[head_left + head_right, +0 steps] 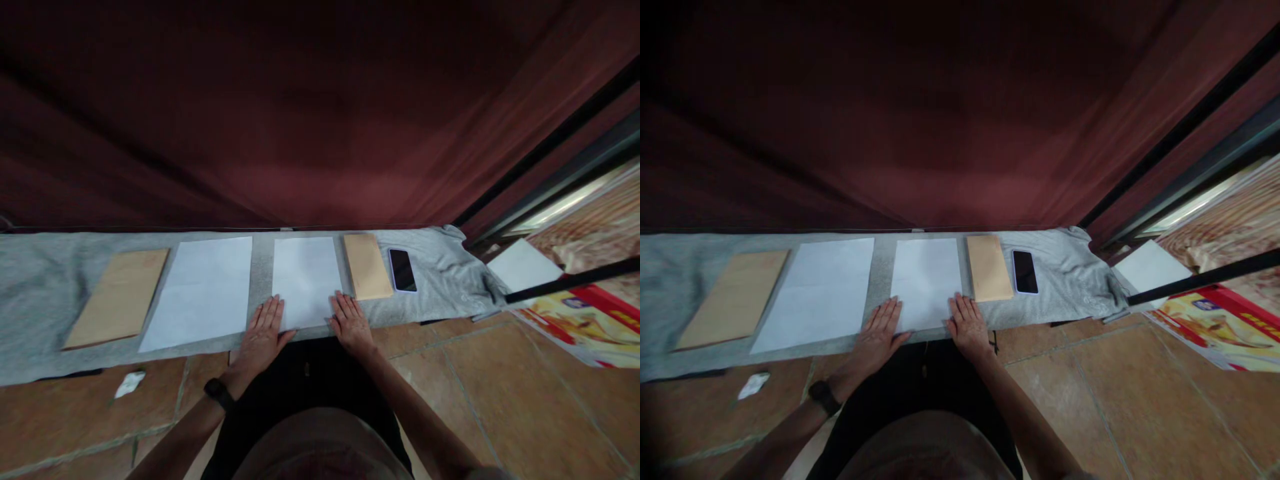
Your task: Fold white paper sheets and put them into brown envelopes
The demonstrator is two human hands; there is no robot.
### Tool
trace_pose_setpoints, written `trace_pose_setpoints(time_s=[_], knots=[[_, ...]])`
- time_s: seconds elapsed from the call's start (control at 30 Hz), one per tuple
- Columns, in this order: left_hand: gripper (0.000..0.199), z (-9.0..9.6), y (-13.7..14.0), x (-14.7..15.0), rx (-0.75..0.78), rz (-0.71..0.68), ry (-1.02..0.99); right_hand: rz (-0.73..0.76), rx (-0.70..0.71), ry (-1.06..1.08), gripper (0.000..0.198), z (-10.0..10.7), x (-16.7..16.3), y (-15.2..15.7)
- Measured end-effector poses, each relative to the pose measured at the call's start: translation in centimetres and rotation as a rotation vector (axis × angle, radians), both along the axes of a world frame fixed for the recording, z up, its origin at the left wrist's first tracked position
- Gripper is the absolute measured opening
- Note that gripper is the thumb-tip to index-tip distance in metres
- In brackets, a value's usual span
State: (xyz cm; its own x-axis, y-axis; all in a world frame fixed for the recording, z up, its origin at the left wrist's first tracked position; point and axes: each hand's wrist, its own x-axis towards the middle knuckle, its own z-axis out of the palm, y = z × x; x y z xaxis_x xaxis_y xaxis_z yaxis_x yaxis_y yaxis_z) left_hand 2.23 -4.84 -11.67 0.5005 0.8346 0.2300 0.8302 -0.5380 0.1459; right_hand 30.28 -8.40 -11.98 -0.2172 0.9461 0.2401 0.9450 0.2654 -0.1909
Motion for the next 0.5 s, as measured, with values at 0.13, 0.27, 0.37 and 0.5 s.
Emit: trace_pose_setpoints(time_s=[0.13,0.27,0.37,0.5], knots=[[0.059,0.7,-0.2,0.2,-0.050,-0.064,0.049,0.043,0.014,0.004,0.063,0.0,0.4,-0.3],[0.054,1.9,0.0,1.1,-0.125,-0.036,0.099,0.069,0.011,0.022,0.064,0.1,0.5,-0.5],[0.051,2.7,0.6,1.5,-0.183,-0.042,0.125,0.070,0.003,0.038,0.062,0.2,0.4,-0.5],[0.041,3.6,1.3,1.1,-0.215,-0.077,0.040,0.085,-0.027,0.106,0.061,0.9,0.7,-0.5]])
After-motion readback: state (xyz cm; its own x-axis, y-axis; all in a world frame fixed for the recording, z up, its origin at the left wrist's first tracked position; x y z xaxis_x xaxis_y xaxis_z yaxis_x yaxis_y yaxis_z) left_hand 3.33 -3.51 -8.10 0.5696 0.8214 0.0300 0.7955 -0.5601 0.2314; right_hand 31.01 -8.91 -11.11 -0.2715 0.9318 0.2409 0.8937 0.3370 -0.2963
